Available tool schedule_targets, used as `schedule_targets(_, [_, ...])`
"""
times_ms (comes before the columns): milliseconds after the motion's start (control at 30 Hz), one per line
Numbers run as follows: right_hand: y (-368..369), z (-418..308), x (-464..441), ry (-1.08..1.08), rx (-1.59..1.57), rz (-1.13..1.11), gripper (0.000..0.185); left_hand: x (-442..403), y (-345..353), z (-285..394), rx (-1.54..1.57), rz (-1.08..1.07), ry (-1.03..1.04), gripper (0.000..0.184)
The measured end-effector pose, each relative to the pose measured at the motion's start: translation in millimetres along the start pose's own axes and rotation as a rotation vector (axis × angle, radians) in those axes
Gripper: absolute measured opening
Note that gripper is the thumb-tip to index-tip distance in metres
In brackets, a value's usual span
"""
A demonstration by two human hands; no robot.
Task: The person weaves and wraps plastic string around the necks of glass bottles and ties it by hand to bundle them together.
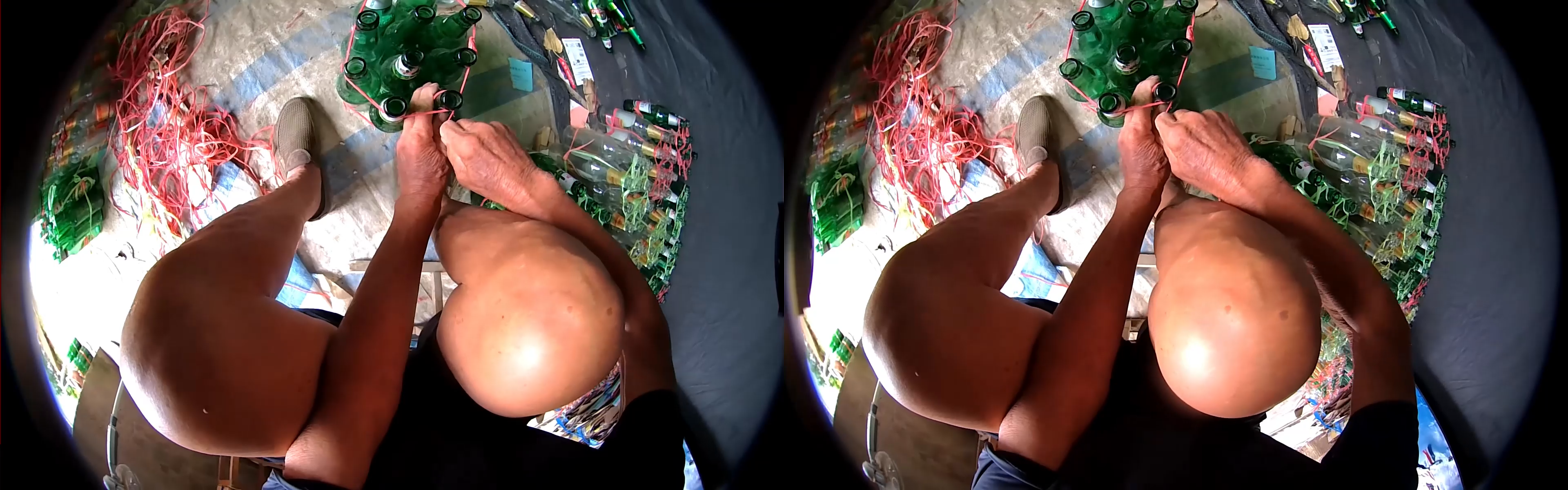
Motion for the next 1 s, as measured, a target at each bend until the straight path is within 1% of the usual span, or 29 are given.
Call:
schedule_targets(100, [-10.1, -7.9, -8.5, -0.073, 0.117, -0.049, 0.008, -1.9, -0.1, -1.2, -0.019, 0.017, 0.048, 0.044])
schedule_targets(200, [-19.0, -15.1, -18.4, -0.137, 0.228, -0.096, 0.008, 2.0, -0.6, -0.3, -0.027, -0.021, -0.03, 0.045])
schedule_targets(233, [-22.6, -18.5, -22.5, -0.152, 0.286, -0.148, 0.012, 1.4, -1.2, 0.0, -0.01, -0.022, 0.0, 0.045])
schedule_targets(333, [-23.9, -20.3, -26.6, -0.189, 0.327, -0.205, 0.003, 0.6, 2.8, -8.6, -0.063, -0.02, 0.092, 0.045])
schedule_targets(400, [-26.2, -25.0, -28.9, -0.192, 0.341, -0.214, 0.004, 1.5, 4.5, -13.4, -0.063, -0.026, 0.109, 0.045])
schedule_targets(433, [-27.8, -27.8, -29.9, -0.192, 0.346, -0.216, 0.005, 2.7, 3.8, -14.5, -0.059, -0.04, 0.082, 0.044])
schedule_targets(533, [-38.4, -34.8, -35.9, -0.253, 0.341, -0.056, 0.004, 4.2, 2.4, -14.6, -0.054, -0.092, -0.054, 0.042])
schedule_targets(567, [-39.0, -35.9, -38.3, -0.279, 0.345, -0.055, 0.006, 3.9, 3.5, -12.0, 0.064, -0.039, -0.071, 0.04])
schedule_targets(667, [-40.1, -36.3, -54.3, -0.355, 0.36, -0.06, 0.009, 3.8, 1.4, -6.3, -0.058, -0.081, 0.003, 0.04])
schedule_targets(700, [-40.4, -38.0, -60.2, -0.382, 0.366, -0.069, 0.01, -2.9, 4.0, -7.2, -0.033, -0.062, 0.057, 0.038])
schedule_targets(800, [-42.6, -32.8, -75.7, -0.416, 0.344, -0.142, 0.012, 4.9, -0.6, -9.4, 0.029, -0.112, -0.156, 0.035])
schedule_targets(867, [-52.8, -35.0, -80.8, -0.463, 0.361, -0.211, 0.011, 3.3, -2.1, -6.1, 0.032, -0.008, -0.076, 0.025])
schedule_targets(933, [-54.0, -25.3, -85.9, -0.451, 0.378, -0.154, 0.012, -3.6, -1.1, -2.3, 0.004, 0.059, -0.023, 0.021])
schedule_targets(967, [-52.7, -14.9, -91.3, -0.433, 0.428, -0.192, 0.014, -2.9, -1.6, 0.1, -0.01, 0.076, -0.041, 0.026])
schedule_targets(1000, [-53.1, -10.4, -96.7, -0.437, 0.409, -0.205, 0.01, -5.5, -2.6, -1.0, -0.02, 0.048, -0.053, 0.027])
Point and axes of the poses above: each hand's wrist, its own x-axis away from the middle knuckle, its own y-axis out of the palm, z = x × y, the point moved 3 cm from there along -x, towards the middle knuckle
